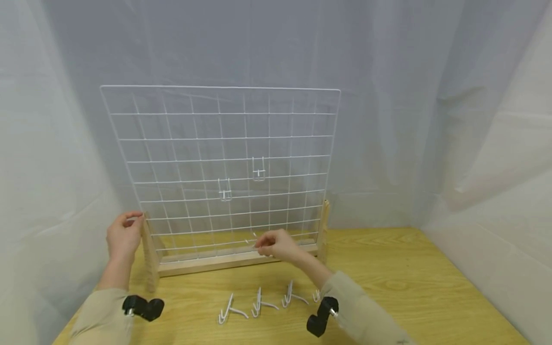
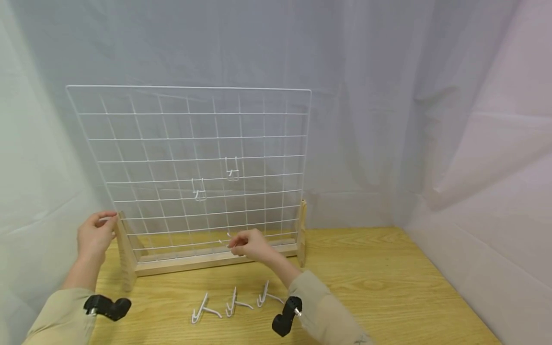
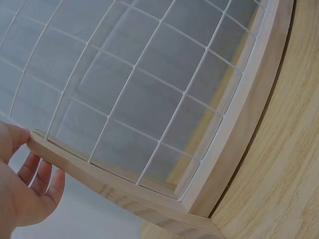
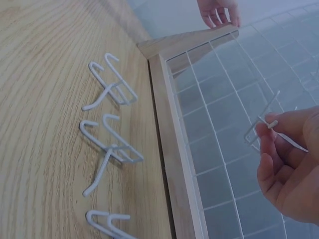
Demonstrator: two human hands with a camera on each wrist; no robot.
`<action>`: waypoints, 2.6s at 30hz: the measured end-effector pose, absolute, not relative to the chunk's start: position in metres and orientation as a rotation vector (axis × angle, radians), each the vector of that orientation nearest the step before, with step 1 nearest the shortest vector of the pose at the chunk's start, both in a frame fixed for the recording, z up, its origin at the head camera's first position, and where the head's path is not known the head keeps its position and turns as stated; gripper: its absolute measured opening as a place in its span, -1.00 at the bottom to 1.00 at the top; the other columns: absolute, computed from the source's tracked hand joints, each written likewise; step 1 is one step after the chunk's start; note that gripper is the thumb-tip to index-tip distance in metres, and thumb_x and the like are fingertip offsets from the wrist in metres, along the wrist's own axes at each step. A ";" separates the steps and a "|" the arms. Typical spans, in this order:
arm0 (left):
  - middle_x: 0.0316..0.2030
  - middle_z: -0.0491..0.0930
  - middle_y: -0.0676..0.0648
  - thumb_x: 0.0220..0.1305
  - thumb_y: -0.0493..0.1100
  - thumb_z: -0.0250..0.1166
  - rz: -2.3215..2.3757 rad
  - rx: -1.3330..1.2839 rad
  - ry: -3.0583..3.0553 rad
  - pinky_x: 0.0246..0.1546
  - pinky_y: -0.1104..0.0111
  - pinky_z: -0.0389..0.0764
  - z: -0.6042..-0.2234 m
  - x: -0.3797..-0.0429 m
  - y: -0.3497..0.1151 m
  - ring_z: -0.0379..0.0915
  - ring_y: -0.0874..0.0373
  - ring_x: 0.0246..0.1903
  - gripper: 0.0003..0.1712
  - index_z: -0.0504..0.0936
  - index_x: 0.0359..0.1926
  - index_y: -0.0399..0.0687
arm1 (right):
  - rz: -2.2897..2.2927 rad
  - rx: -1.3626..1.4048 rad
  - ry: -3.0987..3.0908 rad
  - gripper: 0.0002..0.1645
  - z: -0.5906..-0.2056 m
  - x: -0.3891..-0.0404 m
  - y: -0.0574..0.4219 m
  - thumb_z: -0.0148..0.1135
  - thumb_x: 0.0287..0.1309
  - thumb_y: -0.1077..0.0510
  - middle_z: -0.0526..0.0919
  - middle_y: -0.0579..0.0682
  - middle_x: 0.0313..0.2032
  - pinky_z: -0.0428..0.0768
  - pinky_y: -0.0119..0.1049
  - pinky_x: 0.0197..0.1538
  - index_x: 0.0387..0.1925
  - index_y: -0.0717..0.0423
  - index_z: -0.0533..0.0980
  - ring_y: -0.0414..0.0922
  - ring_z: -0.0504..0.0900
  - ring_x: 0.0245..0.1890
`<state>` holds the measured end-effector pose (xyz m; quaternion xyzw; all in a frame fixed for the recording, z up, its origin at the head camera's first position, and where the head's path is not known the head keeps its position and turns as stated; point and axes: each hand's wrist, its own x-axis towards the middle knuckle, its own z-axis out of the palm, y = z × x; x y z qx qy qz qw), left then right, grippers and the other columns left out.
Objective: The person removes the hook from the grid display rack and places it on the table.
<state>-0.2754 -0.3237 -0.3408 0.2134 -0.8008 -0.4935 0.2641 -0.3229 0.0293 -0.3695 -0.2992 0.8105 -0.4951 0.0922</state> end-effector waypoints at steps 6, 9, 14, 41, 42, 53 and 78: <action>-0.23 0.40 -0.07 0.38 -0.04 0.01 -1.338 0.579 -2.151 -0.55 0.48 0.35 -0.340 -0.276 -0.323 0.26 0.31 -0.48 -0.61 0.46 0.06 -0.21 | -1.475 -0.896 2.399 -0.79 -0.371 -0.319 0.043 0.26 0.04 0.32 0.61 -0.02 -0.43 0.52 -0.36 -0.38 -0.24 0.36 0.56 -0.26 0.46 -0.49; -0.22 0.40 -0.08 0.38 -0.03 0.01 -1.344 0.578 -2.157 -0.55 0.47 0.35 -0.340 -0.275 -0.324 0.27 0.30 -0.46 -0.61 0.46 0.07 -0.20 | -1.468 -0.898 2.411 -0.81 -0.371 -0.315 0.048 0.26 0.04 0.32 0.61 -0.03 -0.42 0.50 -0.42 -0.39 -0.25 0.33 0.57 -0.26 0.47 -0.48; -0.20 0.39 -0.05 0.38 -0.01 0.00 -1.365 0.593 -2.159 -0.53 0.46 0.36 -0.339 -0.275 -0.324 0.27 0.28 -0.44 -0.62 0.47 0.04 -0.15 | -1.414 -0.907 2.423 -0.85 -0.372 -0.310 0.056 0.24 0.07 0.33 0.58 -0.08 -0.47 0.49 -0.35 -0.42 -0.26 0.27 0.58 -0.20 0.47 -0.49; -0.24 0.42 -0.04 0.36 -0.03 0.03 -1.365 0.595 -2.147 -0.54 0.49 0.35 -0.340 -0.277 -0.325 0.27 0.33 -0.46 -0.62 0.47 0.03 -0.20 | -1.403 -0.929 2.203 -0.87 -0.395 -0.264 0.043 0.24 0.08 0.32 0.57 -0.16 -0.48 0.40 -0.51 -0.45 -0.28 0.24 0.58 -0.31 0.46 -0.50; -0.23 0.42 -0.06 0.36 -0.03 0.03 -1.366 0.596 -2.151 -0.54 0.49 0.35 -0.340 -0.277 -0.325 0.27 0.33 -0.46 -0.62 0.46 0.04 -0.20 | -1.403 -0.931 2.196 -0.87 -0.397 -0.263 0.042 0.24 0.08 0.33 0.57 -0.17 -0.49 0.40 -0.52 -0.46 -0.28 0.26 0.58 -0.32 0.46 -0.51; -0.19 0.41 -0.07 0.37 -0.01 0.03 -1.371 0.606 -2.166 -0.53 0.50 0.36 -0.340 -0.278 -0.326 0.27 0.31 -0.44 -0.60 0.46 0.06 -0.19 | -1.425 -0.941 2.104 -0.85 -0.410 -0.250 0.030 0.23 -0.01 0.45 0.56 -0.09 -0.53 0.36 -0.58 -0.59 -0.33 0.29 0.58 -0.33 0.39 -0.64; -0.17 0.41 -0.08 0.37 -0.02 0.02 -1.370 0.605 -2.181 -0.51 0.48 0.35 -0.337 -0.277 -0.325 0.27 0.26 -0.39 -0.59 0.44 0.08 -0.20 | -1.221 -0.900 2.181 -0.87 -0.443 -0.226 0.010 0.26 -0.05 0.46 0.51 -0.18 -0.65 0.41 -0.57 -0.65 -0.44 0.22 0.58 -0.34 0.41 -0.73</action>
